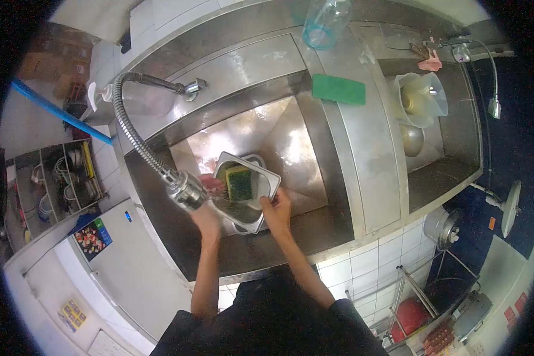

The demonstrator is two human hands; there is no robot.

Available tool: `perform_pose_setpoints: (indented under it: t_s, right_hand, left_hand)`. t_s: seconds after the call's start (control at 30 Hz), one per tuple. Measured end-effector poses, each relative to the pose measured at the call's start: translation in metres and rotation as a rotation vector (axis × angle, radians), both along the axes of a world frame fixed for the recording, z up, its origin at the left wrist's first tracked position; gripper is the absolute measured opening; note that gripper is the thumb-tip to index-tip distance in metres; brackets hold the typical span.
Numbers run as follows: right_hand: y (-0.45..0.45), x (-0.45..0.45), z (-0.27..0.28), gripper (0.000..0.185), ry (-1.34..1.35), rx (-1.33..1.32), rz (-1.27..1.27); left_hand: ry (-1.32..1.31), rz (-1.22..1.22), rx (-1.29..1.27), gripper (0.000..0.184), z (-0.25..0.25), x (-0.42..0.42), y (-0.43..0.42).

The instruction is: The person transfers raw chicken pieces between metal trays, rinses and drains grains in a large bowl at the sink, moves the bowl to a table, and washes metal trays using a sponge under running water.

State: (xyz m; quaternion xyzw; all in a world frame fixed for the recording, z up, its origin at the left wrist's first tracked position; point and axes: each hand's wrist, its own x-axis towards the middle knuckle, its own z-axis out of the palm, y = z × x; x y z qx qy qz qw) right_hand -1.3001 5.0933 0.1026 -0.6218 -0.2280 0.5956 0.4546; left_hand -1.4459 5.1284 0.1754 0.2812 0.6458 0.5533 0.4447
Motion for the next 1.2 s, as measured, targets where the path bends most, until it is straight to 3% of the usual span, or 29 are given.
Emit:
perform_pose_setpoints:
  t_s: [0.07,0.1,0.17,0.2,0.27,0.3,0.37,0.4,0.43,0.53,0.6,0.73,0.8,0.83,0.87,0.9,0.93,1.0,1.07,1.13,1.17,1.2]
  right_hand:
    - [-0.005,0.004,0.012,0.025,-0.25,-0.098,0.125]
    - [-0.009,0.002,0.016,0.025,-0.256,-0.098,0.129]
    - [-0.018,-0.006,0.019,0.024,-0.193,0.039,0.087]
    - [-0.027,-0.007,0.011,0.025,-0.348,-0.022,0.17]
    - [-0.029,-0.002,-0.005,0.024,-0.314,0.007,0.12]
    - [-0.026,0.003,-0.013,0.023,-0.281,0.043,0.073]
    - [-0.027,0.011,-0.023,0.023,-0.265,-0.009,0.1]
    - [-0.029,0.014,-0.028,0.022,-0.247,-0.054,0.123]
    - [-0.032,0.018,-0.034,0.022,-0.246,-0.056,0.12]
    - [-0.034,0.021,-0.037,0.032,-0.095,-0.13,0.116]
    - [-0.031,0.025,-0.027,0.031,0.008,-0.191,0.098]
    - [-0.041,0.032,-0.04,0.03,0.142,-0.263,0.128]
    - [-0.036,0.033,-0.032,0.029,0.098,-0.148,0.111]
    - [-0.032,0.034,-0.027,0.029,0.101,-0.145,0.112]
    - [-0.028,0.034,-0.023,0.029,-0.126,-0.125,0.252]
    - [-0.026,0.034,-0.017,0.028,-0.353,-0.107,0.39]
    - [-0.025,0.031,-0.011,0.028,-0.353,-0.105,0.39]
    - [-0.029,0.019,0.0,0.026,-0.387,0.023,0.484]
    - [-0.028,0.007,0.002,0.025,-0.453,0.059,0.526]
    - [-0.026,0.003,0.007,0.024,-0.515,0.095,0.57]
    - [-0.02,0.006,0.01,0.02,-0.503,0.1,0.559]
    - [-0.016,0.008,0.011,0.015,-0.494,0.106,0.548]
  left_hand:
    - [0.655,-0.449,-0.144,0.034,-0.026,0.008,-0.007]
    - [0.649,-0.445,-0.144,0.034,-0.049,0.015,-0.015]
    - [1.024,-0.542,-0.105,0.032,-0.098,0.033,-0.035]
    - [1.023,-0.543,-0.113,0.032,-0.116,0.041,-0.044]
    - [0.829,-0.65,-0.224,0.03,-0.138,0.05,-0.051]
    - [0.828,-0.644,-0.227,0.03,-0.134,0.051,-0.045]
    - [0.553,-0.744,-0.412,0.025,-0.117,0.05,-0.035]
    - [0.522,-0.57,-0.257,0.027,-0.114,0.05,-0.033]
    - [0.523,-0.574,-0.259,0.027,-0.111,0.049,-0.03]
    - [0.471,-0.429,-0.432,0.037,-0.087,0.04,-0.022]
    - [0.192,-0.249,-0.475,0.048,-0.071,0.038,-0.022]
    - [0.302,-0.346,-0.396,0.042,-0.083,0.023,-0.031]
    - [0.737,-0.372,0.158,0.038,-0.106,0.019,-0.032]
    - [0.741,-0.37,0.161,0.038,-0.103,0.014,-0.035]
    - [0.718,-0.75,-0.105,0.032,-0.098,0.008,-0.041]
    - [0.691,-0.932,-0.246,0.031,-0.095,0.008,-0.044]
    - [0.668,-1.122,-0.383,0.031,-0.093,0.007,-0.046]
    - [0.617,-0.765,-0.43,0.046,-0.11,0.015,-0.056]
    - [0.392,-0.607,-0.448,0.047,-0.157,0.028,-0.085]
    - [0.031,-0.603,-0.505,0.048,-0.203,0.037,-0.117]
    - [-0.141,-0.599,-0.537,0.048,-0.213,0.037,-0.122]
    - [-0.435,-0.512,-0.579,0.046,-0.189,0.044,-0.107]
